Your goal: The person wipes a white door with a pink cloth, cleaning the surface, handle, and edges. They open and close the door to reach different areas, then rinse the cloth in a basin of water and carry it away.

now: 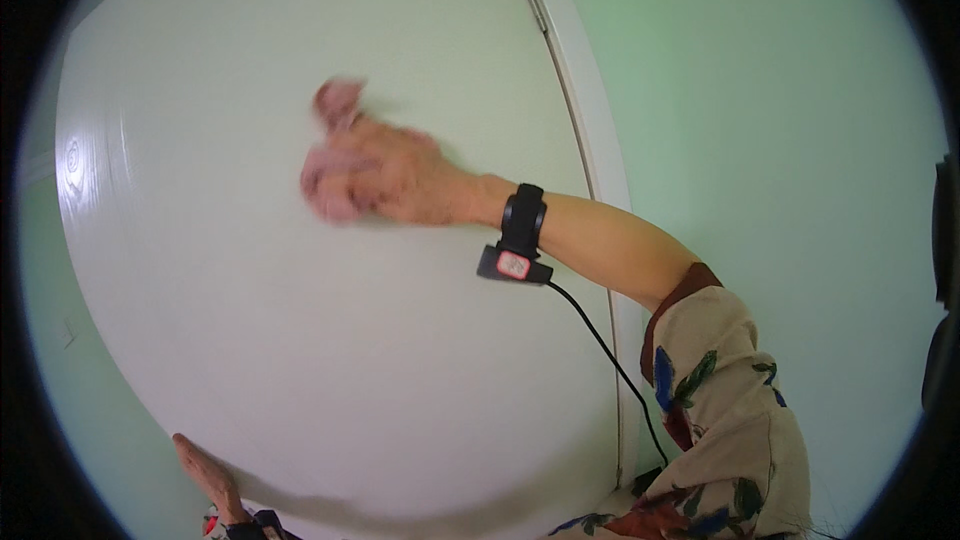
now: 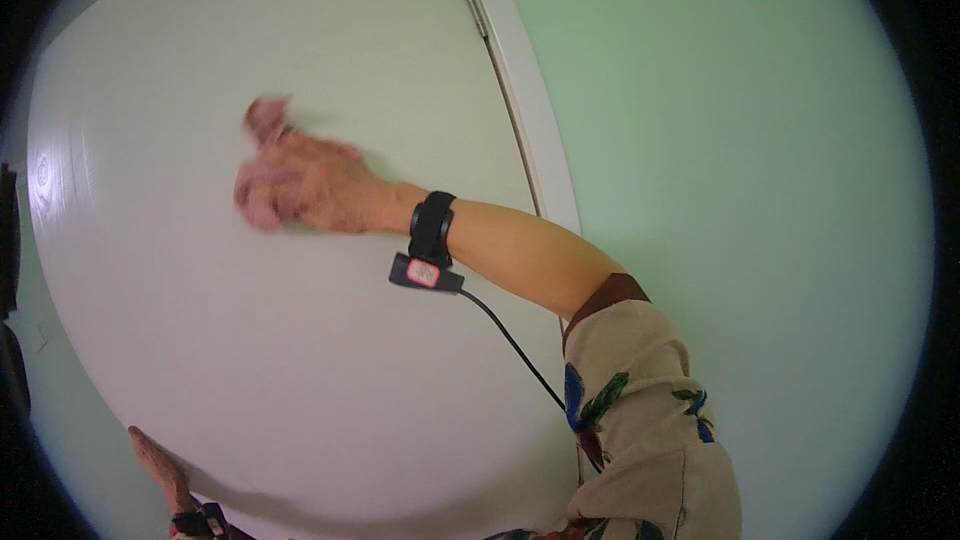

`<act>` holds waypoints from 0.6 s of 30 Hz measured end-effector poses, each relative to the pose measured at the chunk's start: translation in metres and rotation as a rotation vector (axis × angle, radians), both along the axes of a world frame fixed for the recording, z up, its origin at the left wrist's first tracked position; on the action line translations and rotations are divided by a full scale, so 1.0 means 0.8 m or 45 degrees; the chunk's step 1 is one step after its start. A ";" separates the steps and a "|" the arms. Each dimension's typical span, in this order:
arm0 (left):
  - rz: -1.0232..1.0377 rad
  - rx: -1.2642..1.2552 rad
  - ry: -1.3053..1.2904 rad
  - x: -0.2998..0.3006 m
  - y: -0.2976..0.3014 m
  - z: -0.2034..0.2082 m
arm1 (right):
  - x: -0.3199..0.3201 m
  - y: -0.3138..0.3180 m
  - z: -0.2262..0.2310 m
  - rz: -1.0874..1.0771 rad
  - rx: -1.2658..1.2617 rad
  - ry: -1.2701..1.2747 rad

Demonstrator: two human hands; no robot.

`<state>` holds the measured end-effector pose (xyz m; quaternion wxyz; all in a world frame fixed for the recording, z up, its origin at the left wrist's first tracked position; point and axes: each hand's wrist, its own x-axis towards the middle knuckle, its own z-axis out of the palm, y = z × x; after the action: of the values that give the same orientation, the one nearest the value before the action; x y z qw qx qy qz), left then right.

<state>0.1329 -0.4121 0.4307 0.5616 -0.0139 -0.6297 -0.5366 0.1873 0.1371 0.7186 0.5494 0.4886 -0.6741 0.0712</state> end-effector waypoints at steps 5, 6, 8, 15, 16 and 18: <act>0.091 0.001 -0.005 -0.009 -0.011 0.009 | 0.001 0.028 0.008 -0.137 0.576 0.513; 0.059 -0.017 -0.022 -0.012 -0.017 0.008 | -0.002 0.044 0.014 -0.143 0.618 0.480; -0.109 0.060 -0.033 -0.022 -0.028 0.000 | -0.001 0.076 0.033 -0.193 0.575 0.417; 0.265 -0.037 -0.004 -0.052 -0.082 -0.029 | -0.009 0.143 0.102 -0.583 0.347 0.451; 0.259 -0.024 -0.007 -0.052 -0.087 -0.030 | -0.010 0.155 0.111 -0.629 0.222 0.494; 0.231 -0.001 -0.007 -0.047 -0.095 -0.029 | -0.005 0.185 0.127 -0.811 -0.072 0.521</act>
<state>0.0955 -0.4880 0.4077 0.6061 0.0444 -0.6300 -0.4834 0.1834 0.2854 0.8199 0.6807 0.2432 -0.6662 -0.1837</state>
